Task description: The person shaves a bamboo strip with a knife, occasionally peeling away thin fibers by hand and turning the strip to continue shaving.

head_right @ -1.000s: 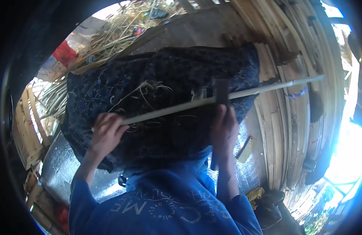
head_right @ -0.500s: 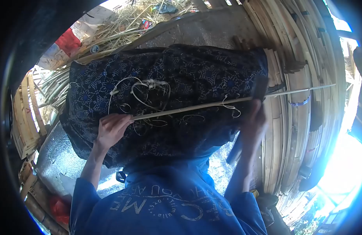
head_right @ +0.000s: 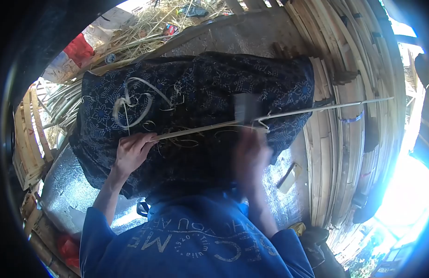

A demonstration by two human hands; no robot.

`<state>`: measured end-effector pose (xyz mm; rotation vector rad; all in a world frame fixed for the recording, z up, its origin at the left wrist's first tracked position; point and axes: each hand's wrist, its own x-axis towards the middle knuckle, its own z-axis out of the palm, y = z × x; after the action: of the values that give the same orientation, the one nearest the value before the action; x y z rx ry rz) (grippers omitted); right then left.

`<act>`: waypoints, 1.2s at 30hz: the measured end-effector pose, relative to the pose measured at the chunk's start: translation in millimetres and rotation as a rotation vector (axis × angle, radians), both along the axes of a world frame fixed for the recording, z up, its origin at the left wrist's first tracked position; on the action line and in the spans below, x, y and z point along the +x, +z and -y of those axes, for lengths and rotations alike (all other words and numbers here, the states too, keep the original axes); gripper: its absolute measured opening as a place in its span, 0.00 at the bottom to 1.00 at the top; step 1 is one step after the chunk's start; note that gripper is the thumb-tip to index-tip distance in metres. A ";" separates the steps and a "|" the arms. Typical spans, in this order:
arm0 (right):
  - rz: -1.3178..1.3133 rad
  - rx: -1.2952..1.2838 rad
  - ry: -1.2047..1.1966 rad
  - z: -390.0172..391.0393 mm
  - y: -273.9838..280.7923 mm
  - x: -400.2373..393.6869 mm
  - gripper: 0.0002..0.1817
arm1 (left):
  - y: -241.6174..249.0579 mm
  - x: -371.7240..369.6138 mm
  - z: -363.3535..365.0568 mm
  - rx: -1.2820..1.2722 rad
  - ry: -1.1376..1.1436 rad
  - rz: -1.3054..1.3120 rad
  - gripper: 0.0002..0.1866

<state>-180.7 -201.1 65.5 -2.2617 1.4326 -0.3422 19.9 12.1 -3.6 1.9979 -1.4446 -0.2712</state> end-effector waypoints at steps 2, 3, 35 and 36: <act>-0.019 0.128 0.108 -23.1 -2.9 5.7 0.13 | -2.6 0.0 -3.4 -0.001 -0.005 0.001 0.13; -0.017 0.124 0.101 -20.2 -2.3 4.2 0.13 | -4.0 1.1 -4.0 -0.003 -0.007 0.000 0.13; -0.095 0.134 0.405 -36.3 3.7 13.5 0.08 | 1.5 7.1 -33.5 0.007 0.077 0.014 0.13; 0.174 0.106 0.268 -27.8 8.7 10.2 0.10 | 0.3 6.8 -33.6 -0.010 0.089 -0.025 0.12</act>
<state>-170.5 -173.2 74.3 -2.2401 1.0220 -0.3578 26.7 45.7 -3.3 2.0370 -1.3354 -0.2489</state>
